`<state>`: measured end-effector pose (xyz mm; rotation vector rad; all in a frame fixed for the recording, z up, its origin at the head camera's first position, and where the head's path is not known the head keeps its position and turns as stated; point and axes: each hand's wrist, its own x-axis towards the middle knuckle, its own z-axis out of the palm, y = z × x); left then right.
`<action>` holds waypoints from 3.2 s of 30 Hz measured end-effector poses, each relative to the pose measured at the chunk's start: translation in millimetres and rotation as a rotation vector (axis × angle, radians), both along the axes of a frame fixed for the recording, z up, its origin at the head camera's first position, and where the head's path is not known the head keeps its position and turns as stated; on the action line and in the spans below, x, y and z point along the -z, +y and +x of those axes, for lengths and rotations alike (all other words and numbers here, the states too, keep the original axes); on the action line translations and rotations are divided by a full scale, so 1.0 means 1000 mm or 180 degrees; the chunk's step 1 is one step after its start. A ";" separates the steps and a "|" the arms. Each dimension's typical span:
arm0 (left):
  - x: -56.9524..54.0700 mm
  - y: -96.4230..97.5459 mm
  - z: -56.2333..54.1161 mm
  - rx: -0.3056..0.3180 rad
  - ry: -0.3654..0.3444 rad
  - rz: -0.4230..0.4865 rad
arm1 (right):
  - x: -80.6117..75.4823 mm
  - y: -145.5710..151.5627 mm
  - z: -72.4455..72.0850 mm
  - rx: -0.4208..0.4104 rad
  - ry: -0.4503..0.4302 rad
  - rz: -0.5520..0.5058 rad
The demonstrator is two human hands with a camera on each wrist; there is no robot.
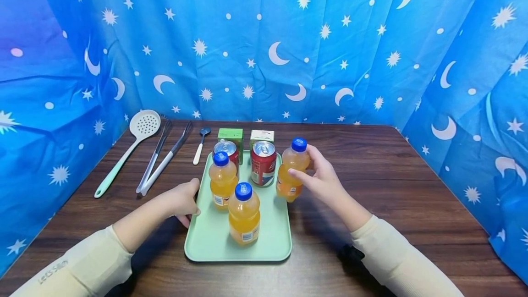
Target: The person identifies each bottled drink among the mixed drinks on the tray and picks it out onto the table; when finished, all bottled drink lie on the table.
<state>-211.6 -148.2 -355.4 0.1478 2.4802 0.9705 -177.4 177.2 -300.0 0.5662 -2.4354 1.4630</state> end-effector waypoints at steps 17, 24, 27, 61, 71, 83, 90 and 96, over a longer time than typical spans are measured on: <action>-0.001 0.000 0.000 0.0016 0.0015 -0.0010 | -0.001 0.007 0.000 0.0131 0.0059 0.0116; 0.000 0.000 0.000 0.0039 0.0029 -0.0020 | 0.000 0.010 -0.001 0.0159 0.0120 0.0141; 0.000 0.000 0.000 0.0038 0.0030 -0.0031 | 0.004 0.012 -0.004 0.0159 0.0134 0.0149; -0.002 0.000 0.000 0.0012 0.0015 -0.0018 | 0.033 0.028 -0.026 0.0525 0.0233 0.0068; -0.002 0.000 0.000 0.0002 -0.0032 -0.0004 | 0.036 0.029 -0.027 0.0618 0.0283 0.0025; 0.000 -0.001 0.000 0.0017 -0.0001 -0.0022 | 0.038 0.030 -0.028 0.0705 0.0261 -0.0003; 0.002 -0.001 -0.001 -0.0012 0.0001 -0.0002 | 0.036 0.030 -0.028 0.0735 0.0159 0.0040; 0.001 0.000 -0.002 -0.0014 0.0013 -0.0028 | 0.036 0.030 -0.028 0.0754 0.0085 0.0047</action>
